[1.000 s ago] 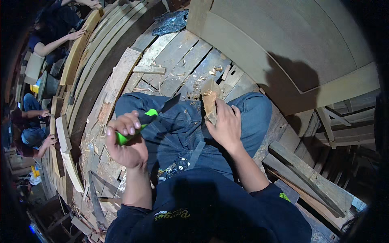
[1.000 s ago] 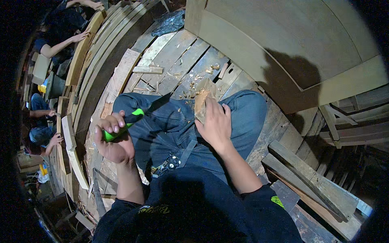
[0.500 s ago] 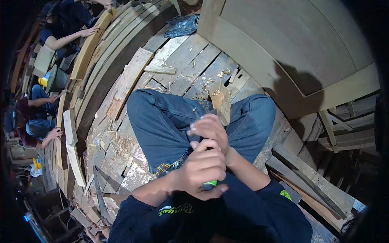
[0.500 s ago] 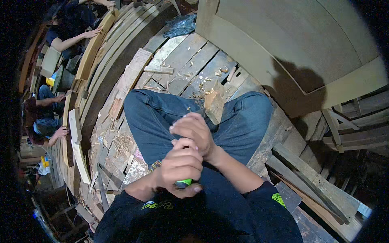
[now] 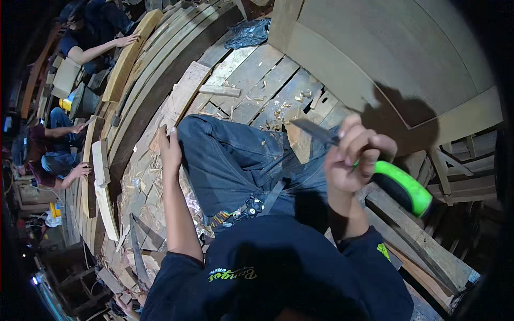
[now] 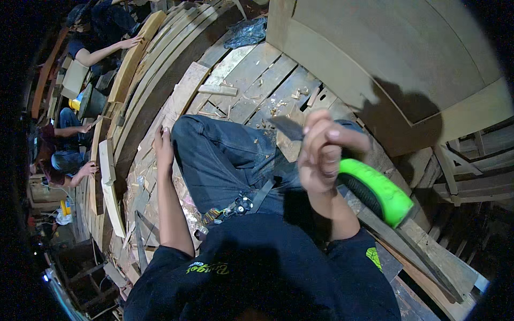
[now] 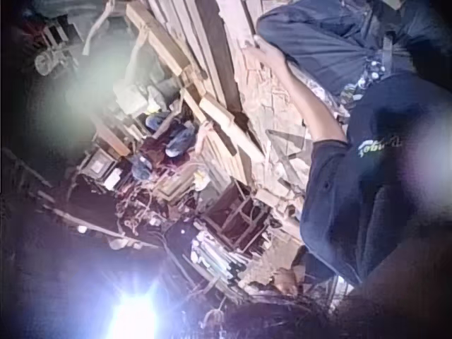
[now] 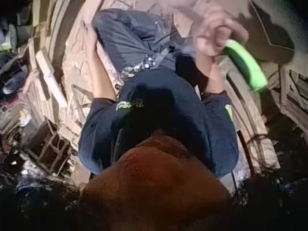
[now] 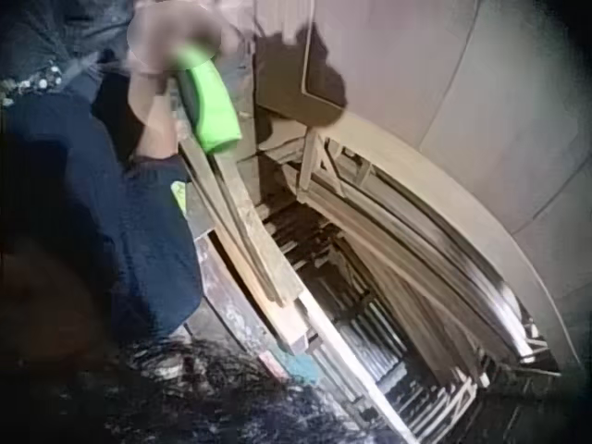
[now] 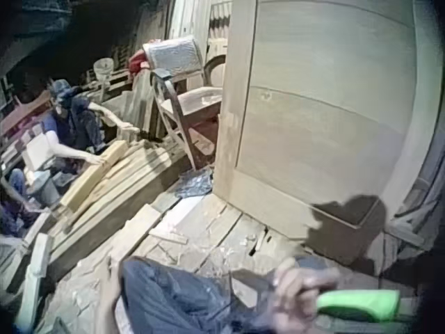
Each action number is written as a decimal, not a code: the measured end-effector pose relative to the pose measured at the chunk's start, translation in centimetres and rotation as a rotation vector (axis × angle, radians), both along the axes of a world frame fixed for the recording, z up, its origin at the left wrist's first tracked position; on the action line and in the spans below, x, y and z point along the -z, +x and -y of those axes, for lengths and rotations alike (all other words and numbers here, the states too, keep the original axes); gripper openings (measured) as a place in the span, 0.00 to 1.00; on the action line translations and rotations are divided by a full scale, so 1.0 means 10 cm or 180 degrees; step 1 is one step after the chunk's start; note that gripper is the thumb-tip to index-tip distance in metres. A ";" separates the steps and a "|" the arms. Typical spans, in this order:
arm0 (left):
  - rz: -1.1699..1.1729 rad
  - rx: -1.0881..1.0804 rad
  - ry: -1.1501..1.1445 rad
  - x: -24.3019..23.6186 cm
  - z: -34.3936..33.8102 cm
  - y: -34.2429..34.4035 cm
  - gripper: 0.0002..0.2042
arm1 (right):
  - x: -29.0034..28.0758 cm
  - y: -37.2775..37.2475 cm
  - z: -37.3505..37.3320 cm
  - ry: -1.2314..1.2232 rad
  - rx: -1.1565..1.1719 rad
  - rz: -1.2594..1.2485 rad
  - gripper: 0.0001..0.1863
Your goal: Carve a small piece of wood using a hand-held wood chisel.
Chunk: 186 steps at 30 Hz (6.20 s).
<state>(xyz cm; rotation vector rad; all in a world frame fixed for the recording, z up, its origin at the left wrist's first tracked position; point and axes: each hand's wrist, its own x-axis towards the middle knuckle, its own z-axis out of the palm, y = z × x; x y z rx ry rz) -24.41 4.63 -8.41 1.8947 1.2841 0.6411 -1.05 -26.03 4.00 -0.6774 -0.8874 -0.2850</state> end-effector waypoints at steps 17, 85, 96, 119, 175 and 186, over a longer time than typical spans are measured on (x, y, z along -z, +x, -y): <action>0.1282 -0.0523 -0.2646 0.33 -0.07 -0.04 0.33 | 0.86 0.90 -0.17 -0.0486 0.0670 -0.1442 0.09; -0.1690 0.4092 0.1332 -0.32 1.15 -0.36 0.38 | 1.01 0.75 -0.27 -0.1026 0.0690 -0.1494 0.10; -0.2008 0.2537 0.1770 -0.14 1.34 -0.35 0.41 | 0.97 0.76 -0.26 -0.1059 0.0711 -0.1385 0.10; 0.0627 0.0068 -0.0720 0.31 0.07 -0.08 0.30 | 0.95 0.74 -0.28 -0.0963 0.0607 -0.1433 0.08; 0.1967 -0.0031 -0.3116 0.92 -0.07 -0.60 0.38 | 0.98 0.76 -0.30 -0.1233 0.0566 -0.1852 0.11; 0.1531 0.0234 -0.2902 0.31 1.01 -0.45 0.38 | 1.08 0.80 -0.26 -0.1243 0.0678 -0.1819 0.10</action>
